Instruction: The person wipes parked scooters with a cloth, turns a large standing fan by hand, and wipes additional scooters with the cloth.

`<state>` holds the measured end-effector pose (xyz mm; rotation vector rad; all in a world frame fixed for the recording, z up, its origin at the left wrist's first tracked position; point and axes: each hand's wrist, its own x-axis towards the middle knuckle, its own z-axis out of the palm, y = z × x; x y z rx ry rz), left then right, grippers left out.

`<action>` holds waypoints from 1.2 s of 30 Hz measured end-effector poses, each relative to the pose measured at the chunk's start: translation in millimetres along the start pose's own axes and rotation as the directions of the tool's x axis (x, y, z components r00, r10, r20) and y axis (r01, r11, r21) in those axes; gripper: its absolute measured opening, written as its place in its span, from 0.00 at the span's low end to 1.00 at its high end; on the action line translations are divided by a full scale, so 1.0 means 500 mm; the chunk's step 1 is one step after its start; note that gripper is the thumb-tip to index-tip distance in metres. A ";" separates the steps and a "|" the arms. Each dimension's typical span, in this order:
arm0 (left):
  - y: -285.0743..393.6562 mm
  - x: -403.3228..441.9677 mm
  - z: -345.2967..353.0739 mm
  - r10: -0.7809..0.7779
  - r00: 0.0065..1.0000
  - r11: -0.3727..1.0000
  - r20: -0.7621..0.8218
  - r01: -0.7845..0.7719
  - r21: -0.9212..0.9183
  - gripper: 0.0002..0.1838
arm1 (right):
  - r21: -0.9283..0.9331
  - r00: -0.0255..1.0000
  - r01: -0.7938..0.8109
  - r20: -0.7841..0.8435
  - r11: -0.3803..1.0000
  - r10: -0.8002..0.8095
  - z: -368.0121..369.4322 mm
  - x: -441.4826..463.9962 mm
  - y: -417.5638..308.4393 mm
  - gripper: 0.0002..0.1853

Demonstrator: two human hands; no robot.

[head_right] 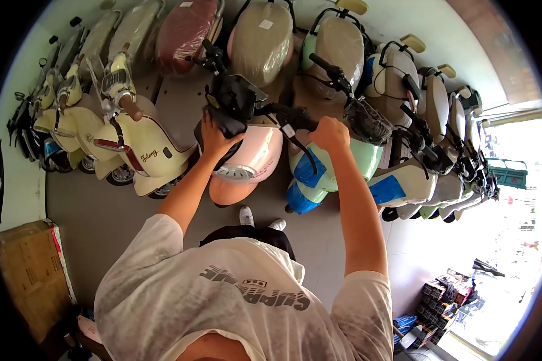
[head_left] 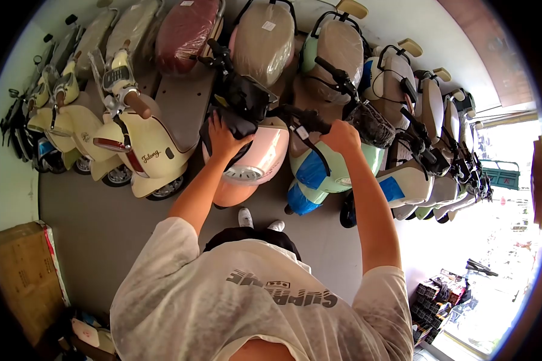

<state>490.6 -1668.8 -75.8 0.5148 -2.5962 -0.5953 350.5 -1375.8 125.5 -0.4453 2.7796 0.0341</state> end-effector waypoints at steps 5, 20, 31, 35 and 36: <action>-0.030 -0.124 -0.001 -0.153 0.988 0.941 -0.020 0.140 -0.307 0.71 | -0.029 1.000 0.003 0.006 1.000 -0.002 -0.004 0.000 -0.004 0.21; -0.063 -0.110 -0.080 -0.043 0.951 0.991 0.305 0.079 -0.106 0.51 | -0.011 1.000 -0.016 0.017 1.000 0.016 -0.010 -0.004 -0.007 0.21; -0.077 0.018 -0.040 0.092 0.942 0.987 0.323 -0.129 0.095 0.66 | -0.019 1.000 0.005 -0.003 1.000 -0.005 -0.005 -0.001 -0.002 0.22; -0.035 0.056 -0.011 0.004 0.956 0.986 0.293 -0.053 0.160 0.64 | -0.030 1.000 0.008 -0.014 1.000 -0.009 0.000 0.000 -0.001 0.22; -0.021 0.055 -0.012 -0.044 0.964 0.985 0.263 -0.002 0.173 0.63 | -0.028 1.000 -0.010 0.001 1.000 0.010 -0.001 0.002 -0.002 0.22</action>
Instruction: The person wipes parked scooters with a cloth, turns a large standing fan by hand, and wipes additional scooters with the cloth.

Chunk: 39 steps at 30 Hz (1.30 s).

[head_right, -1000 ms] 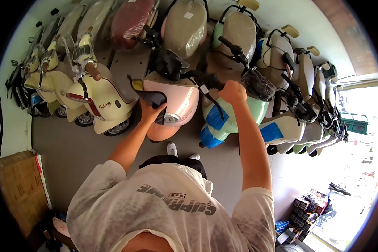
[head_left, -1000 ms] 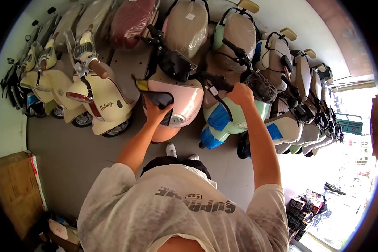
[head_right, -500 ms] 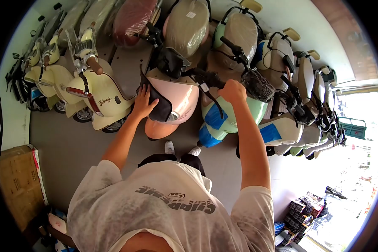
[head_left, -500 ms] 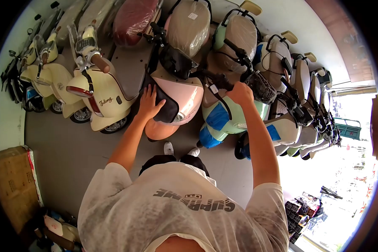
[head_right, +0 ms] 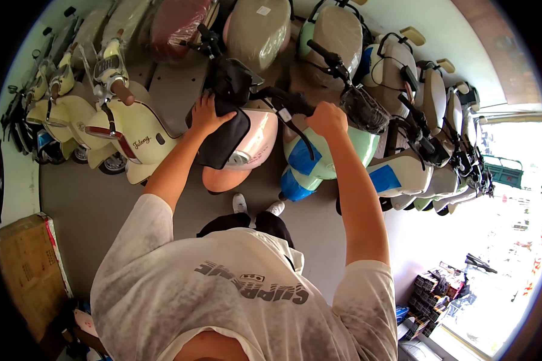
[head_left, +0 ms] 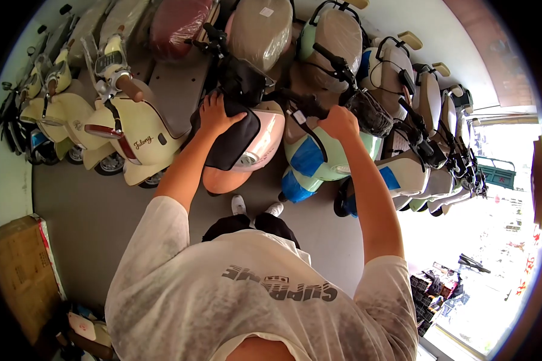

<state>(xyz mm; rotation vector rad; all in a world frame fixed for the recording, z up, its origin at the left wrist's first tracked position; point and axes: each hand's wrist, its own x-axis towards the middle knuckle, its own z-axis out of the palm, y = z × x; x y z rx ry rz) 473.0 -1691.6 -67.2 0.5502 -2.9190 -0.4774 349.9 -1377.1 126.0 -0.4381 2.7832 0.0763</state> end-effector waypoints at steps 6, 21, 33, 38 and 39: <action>0.043 -0.046 0.036 -0.105 0.966 0.993 -0.238 0.087 -0.085 0.57 | -0.001 1.000 -0.010 0.014 1.000 0.010 -0.007 -0.004 -0.005 0.21; 0.166 -0.158 0.007 -0.103 0.940 0.994 -0.327 0.113 0.009 0.51 | 0.015 0.978 0.127 -0.168 0.992 -0.123 0.033 0.002 0.014 0.18; 0.198 -0.164 0.019 -0.168 0.928 0.981 -0.334 0.190 0.035 0.49 | 0.355 0.902 0.078 0.374 0.931 -0.218 -0.003 0.062 0.038 0.18; 0.262 -0.174 0.028 -0.219 0.907 0.968 -0.359 0.248 0.037 0.50 | 0.218 0.957 0.022 0.277 0.976 -0.084 -0.005 0.043 0.018 0.21; 0.275 -0.176 0.037 -0.204 0.916 0.969 -0.344 0.239 0.060 0.50 | 0.201 0.964 0.054 0.247 0.978 -0.104 0.010 0.053 0.025 0.23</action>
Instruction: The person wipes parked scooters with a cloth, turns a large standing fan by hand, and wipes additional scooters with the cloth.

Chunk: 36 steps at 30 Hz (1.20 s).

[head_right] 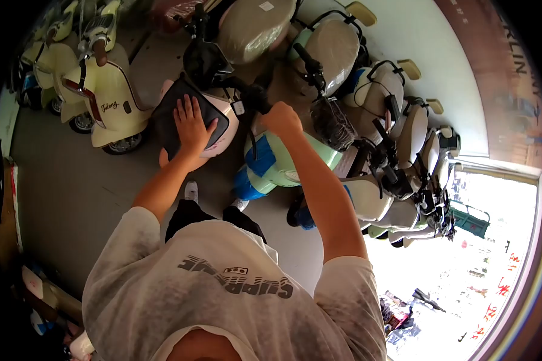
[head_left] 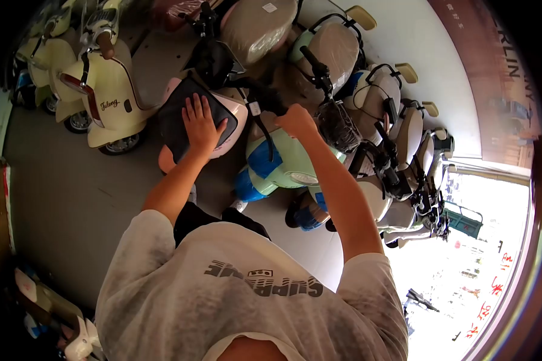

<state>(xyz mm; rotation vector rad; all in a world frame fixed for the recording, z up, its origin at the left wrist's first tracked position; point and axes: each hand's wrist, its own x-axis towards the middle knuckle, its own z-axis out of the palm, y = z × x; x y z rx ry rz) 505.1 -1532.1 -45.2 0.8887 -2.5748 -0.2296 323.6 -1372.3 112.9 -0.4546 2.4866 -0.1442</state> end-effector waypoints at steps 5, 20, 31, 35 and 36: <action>0.082 -0.033 0.043 0.012 0.995 0.991 0.100 -0.025 0.130 0.54 | 0.022 0.999 0.031 -0.021 0.999 -0.030 0.005 0.011 0.006 0.25; -0.014 0.060 -0.008 -0.206 0.978 0.976 0.038 0.208 -0.065 0.66 | 0.057 0.999 0.044 0.009 0.997 -0.045 -0.006 0.009 0.011 0.20; -0.090 0.115 0.020 -0.278 0.959 0.949 0.062 0.284 -0.139 0.66 | 0.171 0.999 0.044 -0.002 0.984 -0.044 0.008 0.026 0.033 0.20; -0.122 0.122 0.037 -0.313 0.948 0.927 0.063 0.319 -0.197 0.67 | 0.182 0.999 -0.011 0.033 0.983 0.005 0.006 0.030 0.037 0.19; -0.130 0.125 0.045 -0.335 0.941 0.917 0.059 0.339 -0.209 0.68 | 0.171 1.000 -0.010 0.024 0.985 0.006 0.005 0.026 0.035 0.20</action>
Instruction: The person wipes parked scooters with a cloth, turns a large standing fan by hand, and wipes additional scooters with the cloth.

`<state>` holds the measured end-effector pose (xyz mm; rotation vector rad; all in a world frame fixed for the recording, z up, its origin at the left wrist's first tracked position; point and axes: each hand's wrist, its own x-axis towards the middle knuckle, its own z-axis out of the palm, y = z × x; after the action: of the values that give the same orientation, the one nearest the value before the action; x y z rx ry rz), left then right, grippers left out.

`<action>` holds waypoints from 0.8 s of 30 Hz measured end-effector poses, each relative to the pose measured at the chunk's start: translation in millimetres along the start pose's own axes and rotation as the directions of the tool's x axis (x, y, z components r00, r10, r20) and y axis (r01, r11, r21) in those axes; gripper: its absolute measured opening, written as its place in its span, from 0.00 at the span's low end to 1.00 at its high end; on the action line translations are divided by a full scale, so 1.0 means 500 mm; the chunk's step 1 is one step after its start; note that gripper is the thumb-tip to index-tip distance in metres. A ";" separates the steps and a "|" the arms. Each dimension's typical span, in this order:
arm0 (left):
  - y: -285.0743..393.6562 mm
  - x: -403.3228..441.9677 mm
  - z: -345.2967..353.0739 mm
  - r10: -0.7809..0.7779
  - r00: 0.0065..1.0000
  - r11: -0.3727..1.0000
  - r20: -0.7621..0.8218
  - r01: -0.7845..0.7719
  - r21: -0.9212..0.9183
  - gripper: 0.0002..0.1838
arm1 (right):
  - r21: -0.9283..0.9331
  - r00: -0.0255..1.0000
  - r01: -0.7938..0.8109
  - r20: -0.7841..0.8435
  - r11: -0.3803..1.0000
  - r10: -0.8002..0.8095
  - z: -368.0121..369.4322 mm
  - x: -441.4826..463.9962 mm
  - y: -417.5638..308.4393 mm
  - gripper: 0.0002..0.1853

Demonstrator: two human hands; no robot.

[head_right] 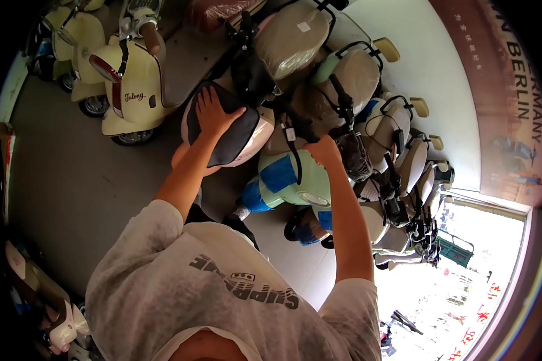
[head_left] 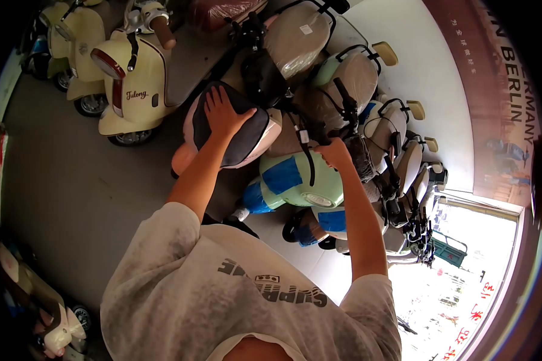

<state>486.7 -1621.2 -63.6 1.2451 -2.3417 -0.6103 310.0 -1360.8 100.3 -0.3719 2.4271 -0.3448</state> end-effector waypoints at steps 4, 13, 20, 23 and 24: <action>-0.056 0.033 0.020 -0.038 0.997 0.993 0.065 0.045 -0.112 0.68 | -0.007 1.000 -0.016 -0.002 1.000 0.016 0.003 -0.008 -0.006 0.18; -0.295 0.018 0.159 -0.338 0.799 0.578 0.498 0.593 -0.560 0.69 | 0.039 0.998 -0.064 0.016 0.997 0.063 -0.001 -0.018 -0.020 0.11; -0.284 -0.063 0.143 -0.473 0.524 0.119 0.708 0.834 -0.538 0.69 | 0.029 0.994 -0.106 0.005 0.994 0.106 -0.001 0.003 -0.006 0.16; -0.281 -0.080 0.151 -0.491 0.502 0.033 0.711 0.827 -0.561 0.69 | -0.025 0.994 -0.104 0.022 0.994 0.105 -0.006 -0.005 -0.014 0.15; -0.284 -0.089 0.161 -0.492 0.503 0.033 0.711 0.827 -0.562 0.69 | -0.055 0.995 -0.099 0.019 0.994 0.100 -0.005 -0.005 -0.015 0.15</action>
<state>559.2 -1640.5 -215.3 1.6435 -0.8701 -2.1902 311.6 -1366.6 106.3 -0.2757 2.4267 -0.2312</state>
